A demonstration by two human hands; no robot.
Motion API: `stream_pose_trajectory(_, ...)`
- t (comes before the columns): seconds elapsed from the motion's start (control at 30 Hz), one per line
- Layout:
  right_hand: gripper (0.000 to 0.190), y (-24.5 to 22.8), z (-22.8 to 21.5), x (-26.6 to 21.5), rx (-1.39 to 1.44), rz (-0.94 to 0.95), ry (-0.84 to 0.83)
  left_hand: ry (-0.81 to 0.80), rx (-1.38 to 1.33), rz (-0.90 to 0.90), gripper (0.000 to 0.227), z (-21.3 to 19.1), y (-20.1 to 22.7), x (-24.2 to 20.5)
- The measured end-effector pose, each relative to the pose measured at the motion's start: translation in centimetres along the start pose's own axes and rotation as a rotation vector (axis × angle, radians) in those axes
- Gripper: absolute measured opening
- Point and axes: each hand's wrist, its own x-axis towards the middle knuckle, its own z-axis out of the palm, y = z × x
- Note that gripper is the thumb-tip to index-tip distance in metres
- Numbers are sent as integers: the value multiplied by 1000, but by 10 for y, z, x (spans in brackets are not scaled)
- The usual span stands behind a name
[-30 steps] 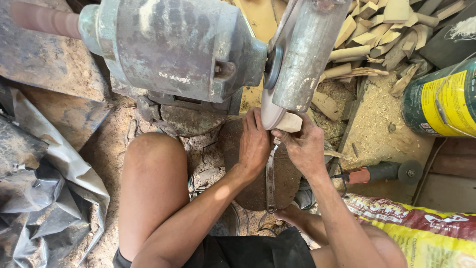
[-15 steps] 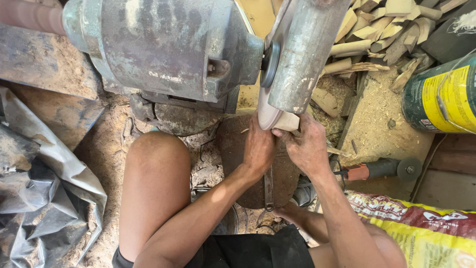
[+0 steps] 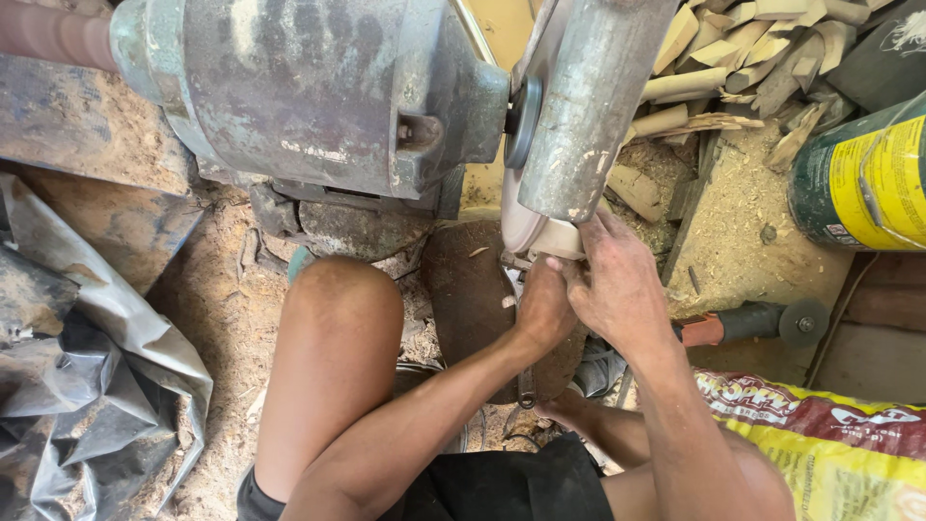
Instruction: The person holds a small wooden piece against a rotating grinding wheel, shaping and smoothing its edges. The person repeatedly repositions the wood to grind different sides and edges.
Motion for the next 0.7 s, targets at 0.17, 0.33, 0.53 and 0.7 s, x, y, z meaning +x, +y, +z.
stream_pose_trajectory(0.17,46,-3,-8,-1,-81,-69,15,-63,-166,112,35,16,-2,-3)
stream_pose_trajectory(0.33,46,-5,-12,1,-162,-59,-1,5,6,354,39,35,-5,-4)
stream_pose_trajectory(0.53,49,-13,-20,6,-241,-70,16,-145,-322,166,42,45,7,-11)
stream_pose_trajectory(0.7,46,-23,-25,11,-391,-38,-51,-144,-651,184,41,45,14,-18)
